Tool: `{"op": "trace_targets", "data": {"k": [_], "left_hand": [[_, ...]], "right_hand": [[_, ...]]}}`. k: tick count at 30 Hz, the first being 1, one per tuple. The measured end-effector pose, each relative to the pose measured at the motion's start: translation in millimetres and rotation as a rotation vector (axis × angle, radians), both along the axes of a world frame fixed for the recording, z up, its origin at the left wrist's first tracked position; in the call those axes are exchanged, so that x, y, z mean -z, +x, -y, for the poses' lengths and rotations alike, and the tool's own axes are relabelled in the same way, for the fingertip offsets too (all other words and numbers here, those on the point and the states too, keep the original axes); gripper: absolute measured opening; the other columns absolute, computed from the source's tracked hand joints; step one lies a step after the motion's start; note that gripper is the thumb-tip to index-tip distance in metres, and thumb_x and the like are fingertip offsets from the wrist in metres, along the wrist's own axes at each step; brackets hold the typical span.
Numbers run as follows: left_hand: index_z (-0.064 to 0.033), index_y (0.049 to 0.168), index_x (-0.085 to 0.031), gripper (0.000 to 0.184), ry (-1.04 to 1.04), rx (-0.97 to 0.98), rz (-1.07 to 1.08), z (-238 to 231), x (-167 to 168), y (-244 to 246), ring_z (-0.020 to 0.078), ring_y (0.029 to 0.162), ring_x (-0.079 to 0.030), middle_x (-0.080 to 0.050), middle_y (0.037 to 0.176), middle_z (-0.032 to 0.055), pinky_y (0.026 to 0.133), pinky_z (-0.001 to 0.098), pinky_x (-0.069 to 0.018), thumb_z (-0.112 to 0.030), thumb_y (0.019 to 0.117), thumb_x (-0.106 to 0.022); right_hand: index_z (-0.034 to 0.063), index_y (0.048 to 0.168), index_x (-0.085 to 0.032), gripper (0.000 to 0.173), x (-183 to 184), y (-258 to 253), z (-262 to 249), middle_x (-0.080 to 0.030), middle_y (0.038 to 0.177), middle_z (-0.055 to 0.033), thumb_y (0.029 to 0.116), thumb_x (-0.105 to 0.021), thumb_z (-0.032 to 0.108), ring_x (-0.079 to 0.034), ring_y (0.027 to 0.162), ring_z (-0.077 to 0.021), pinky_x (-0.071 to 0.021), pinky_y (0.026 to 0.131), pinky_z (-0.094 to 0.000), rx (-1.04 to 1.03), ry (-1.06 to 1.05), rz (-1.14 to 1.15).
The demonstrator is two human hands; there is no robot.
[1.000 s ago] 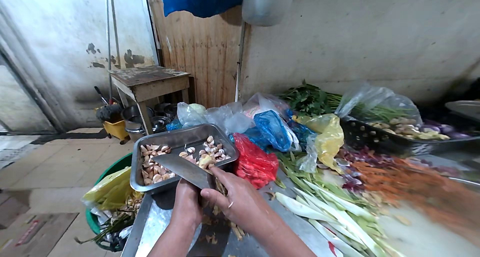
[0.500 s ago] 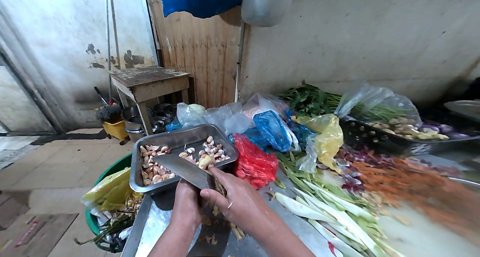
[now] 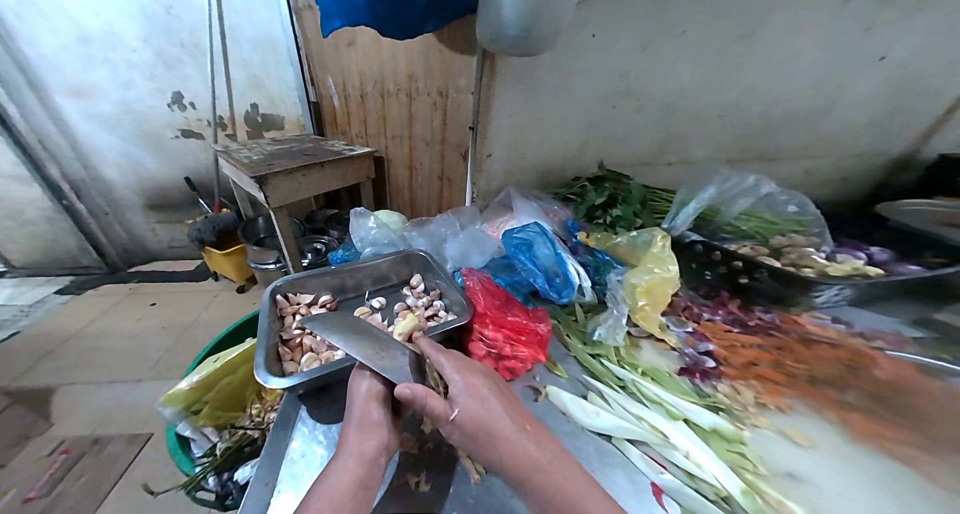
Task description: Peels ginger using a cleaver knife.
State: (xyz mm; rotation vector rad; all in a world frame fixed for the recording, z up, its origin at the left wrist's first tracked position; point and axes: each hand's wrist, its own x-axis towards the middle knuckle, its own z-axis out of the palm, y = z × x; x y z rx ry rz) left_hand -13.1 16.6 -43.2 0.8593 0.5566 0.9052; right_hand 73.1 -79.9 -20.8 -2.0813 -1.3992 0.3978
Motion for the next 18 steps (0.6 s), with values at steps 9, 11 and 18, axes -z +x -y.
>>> {"op": "trace_targets", "data": {"k": [9,11,18], "left_hand": [[-0.0045,0.110,-0.054,0.023,0.034,-0.004,0.010,-0.3,3.7,-0.1,0.0105,0.075,-0.068,-0.066,0.083,0.0052,0.066,0.0276,-0.0583,-0.007,0.1081,-0.031],[-0.0044,0.109,-0.054,0.022,0.054,0.002,0.012,-1.1,5.6,-0.3,0.0106,0.075,-0.068,-0.066,0.083,0.0052,0.066,0.0278,-0.0580,-0.006,0.1070,-0.032],[-0.0029,0.111,-0.054,0.022,0.081,-0.012,0.021,-0.4,6.3,-0.2,0.0104,0.079,-0.068,-0.067,0.086,0.0053,0.071,0.0281,-0.0592,-0.003,0.1054,-0.033]], "right_hand": [[0.0116,0.157,-0.041,0.084,0.5,-0.2,-0.1,-0.061,0.140,-0.0160,0.0973,-0.047,0.070,-0.060,0.128,-0.0302,-0.0459,0.108,-0.0517,0.002,-0.002,0.000],[0.0114,0.157,-0.041,0.084,0.3,-0.3,0.0,-0.061,0.140,-0.0162,0.0972,-0.047,0.070,-0.060,0.128,-0.0308,-0.0457,0.108,-0.0522,0.003,-0.005,-0.003],[0.0117,0.159,-0.038,0.086,-0.7,-0.8,-0.6,-0.059,0.144,-0.0161,0.0966,-0.049,0.070,-0.058,0.131,-0.0301,-0.0446,0.110,-0.0518,0.001,-0.029,-0.014]]}}
